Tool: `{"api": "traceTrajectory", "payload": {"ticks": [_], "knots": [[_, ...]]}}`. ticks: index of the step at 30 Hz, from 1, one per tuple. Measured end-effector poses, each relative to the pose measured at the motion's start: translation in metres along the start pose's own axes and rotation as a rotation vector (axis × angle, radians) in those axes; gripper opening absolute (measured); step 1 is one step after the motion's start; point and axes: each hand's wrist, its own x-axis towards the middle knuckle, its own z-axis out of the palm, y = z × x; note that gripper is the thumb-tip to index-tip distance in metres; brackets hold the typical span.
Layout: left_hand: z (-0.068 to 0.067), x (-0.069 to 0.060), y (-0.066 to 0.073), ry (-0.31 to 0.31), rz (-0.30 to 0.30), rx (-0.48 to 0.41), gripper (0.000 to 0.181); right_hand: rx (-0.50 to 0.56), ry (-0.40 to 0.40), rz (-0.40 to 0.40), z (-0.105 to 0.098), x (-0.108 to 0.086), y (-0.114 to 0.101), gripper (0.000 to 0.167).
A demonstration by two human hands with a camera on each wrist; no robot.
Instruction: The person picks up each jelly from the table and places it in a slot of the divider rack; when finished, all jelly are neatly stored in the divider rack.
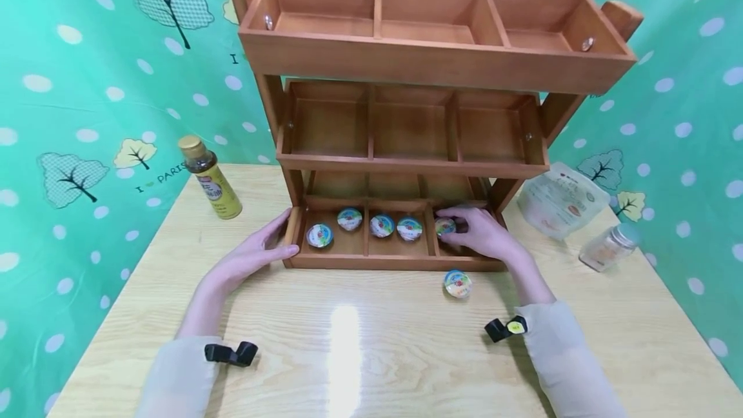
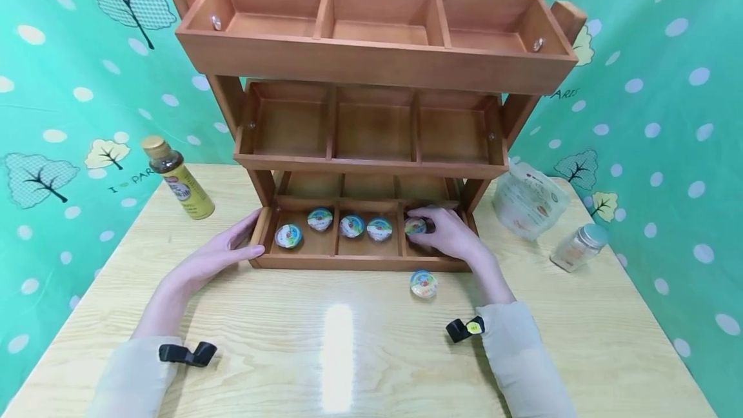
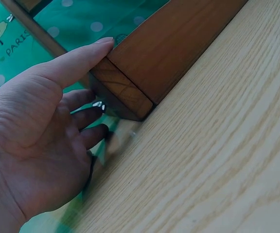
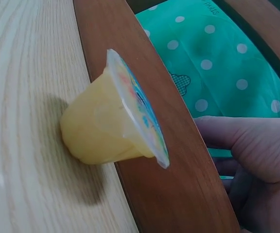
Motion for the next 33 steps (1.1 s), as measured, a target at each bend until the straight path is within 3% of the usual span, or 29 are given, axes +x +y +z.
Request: {"api": "traceTrajectory", "payload": {"ticks": [8, 16, 22, 33], "knots": [[-0.002, -0.004, -0.001, 0.012, -0.007, -0.02, 0.087, 0.013, 0.085, -0.066, 0.0, -0.006, 0.0, 0.047], [-0.001, -0.003, -0.001, 0.012, -0.018, -0.002, 0.088, -0.001, 0.219, -0.142, 0.001, -0.031, -0.002, 0.043], [0.0, -0.002, -0.001, 0.008, -0.013, -0.01, 0.088, -0.047, 0.241, -0.179, 0.002, -0.054, -0.005, 0.042], [0.001, -0.002, 0.0, 0.009, -0.017, -0.009, 0.089, -0.039, 0.304, -0.272, 0.013, -0.089, -0.006, 0.05]]}}
